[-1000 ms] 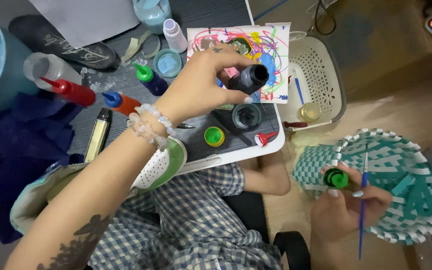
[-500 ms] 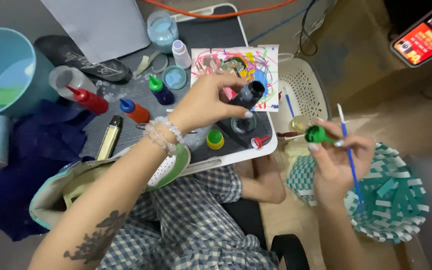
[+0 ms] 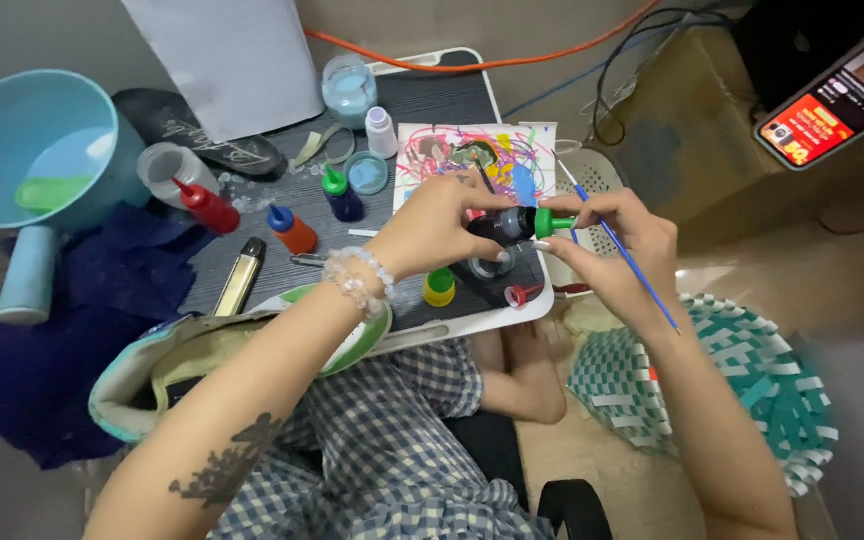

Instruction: Painting detailed designs on a sneaker using acrylic paints and fine brushes at a workspace.

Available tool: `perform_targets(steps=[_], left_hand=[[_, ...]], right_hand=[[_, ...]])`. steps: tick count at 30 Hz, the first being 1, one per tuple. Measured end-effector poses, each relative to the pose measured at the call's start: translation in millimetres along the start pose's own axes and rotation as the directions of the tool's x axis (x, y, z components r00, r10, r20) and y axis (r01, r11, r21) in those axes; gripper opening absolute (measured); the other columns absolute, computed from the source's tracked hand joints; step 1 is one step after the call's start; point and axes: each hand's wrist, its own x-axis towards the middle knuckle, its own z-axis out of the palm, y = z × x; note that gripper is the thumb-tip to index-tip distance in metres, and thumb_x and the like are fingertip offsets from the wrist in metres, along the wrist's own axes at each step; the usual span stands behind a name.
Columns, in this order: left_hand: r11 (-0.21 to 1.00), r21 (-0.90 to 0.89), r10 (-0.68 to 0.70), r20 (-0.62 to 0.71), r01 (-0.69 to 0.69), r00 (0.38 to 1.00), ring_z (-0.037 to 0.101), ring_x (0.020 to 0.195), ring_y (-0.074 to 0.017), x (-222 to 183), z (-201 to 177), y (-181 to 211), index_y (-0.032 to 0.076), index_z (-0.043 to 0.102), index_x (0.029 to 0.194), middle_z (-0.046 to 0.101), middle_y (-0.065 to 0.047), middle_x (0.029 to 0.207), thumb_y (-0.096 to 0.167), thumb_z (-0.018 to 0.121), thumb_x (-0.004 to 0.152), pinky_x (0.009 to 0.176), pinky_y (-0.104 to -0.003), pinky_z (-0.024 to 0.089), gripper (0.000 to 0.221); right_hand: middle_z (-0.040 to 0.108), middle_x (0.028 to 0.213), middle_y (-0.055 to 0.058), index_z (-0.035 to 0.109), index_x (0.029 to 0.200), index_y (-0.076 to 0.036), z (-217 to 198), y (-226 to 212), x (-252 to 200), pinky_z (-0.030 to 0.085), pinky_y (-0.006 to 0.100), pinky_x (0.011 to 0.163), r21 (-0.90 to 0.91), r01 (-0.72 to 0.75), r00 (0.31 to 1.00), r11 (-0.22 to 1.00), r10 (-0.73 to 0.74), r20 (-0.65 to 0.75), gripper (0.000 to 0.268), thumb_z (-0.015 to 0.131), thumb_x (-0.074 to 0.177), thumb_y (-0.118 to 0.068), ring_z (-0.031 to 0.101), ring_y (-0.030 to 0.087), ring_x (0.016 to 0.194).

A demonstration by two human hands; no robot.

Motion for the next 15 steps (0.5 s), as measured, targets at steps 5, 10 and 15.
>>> perform_targets(steps=[5, 10, 15], left_hand=[[0.977, 0.192, 0.089, 0.049, -0.097, 0.995, 0.070, 0.083, -0.0376, 1.6, -2.2, -4.2, 0.013, 0.078, 0.120, 0.070, -0.015, 0.098, 0.024, 0.090, 0.068, 0.077, -0.046, 0.057, 0.055], [0.980, 0.176, 0.092, 0.043, -0.098, 0.995, 0.070, 0.092, -0.0376, -5.3, -10.2, 2.3, 0.012, 0.079, 0.119, 0.070, -0.014, 0.099, 0.023, 0.089, 0.070, 0.084, -0.045, 0.056, 0.052], [0.966, 0.231, 0.121, 0.011, -0.120, 0.993, 0.070, 0.094, -0.0401, -9.0, -18.5, 6.2, 0.013, 0.080, 0.113, 0.071, -0.013, 0.099, 0.022, 0.088, 0.068, 0.085, -0.050, 0.057, 0.046]], right_hand=[[0.078, 0.110, 0.019, 0.056, 0.090, -0.003, -4.2, -10.8, 13.6, 0.058, 0.041, 0.090, -0.180, 0.113, 0.983, 0.977, -0.084, 0.161, 0.032, 0.087, 0.083, 0.001, 0.075, 0.034, 0.105], [0.079, 0.107, 0.017, 0.055, 0.089, -0.004, -5.1, -17.5, 26.4, 0.058, 0.040, 0.086, -0.188, 0.172, 0.965, 0.967, -0.127, 0.231, 0.032, 0.087, 0.083, 0.001, 0.075, 0.035, 0.100], [0.078, 0.099, 0.019, 0.054, 0.089, -0.002, 3.7, -25.7, 43.7, 0.057, 0.040, 0.083, -0.131, 0.089, 0.963, 0.987, -0.052, 0.265, 0.037, 0.089, 0.079, -0.002, 0.076, 0.035, 0.098]])
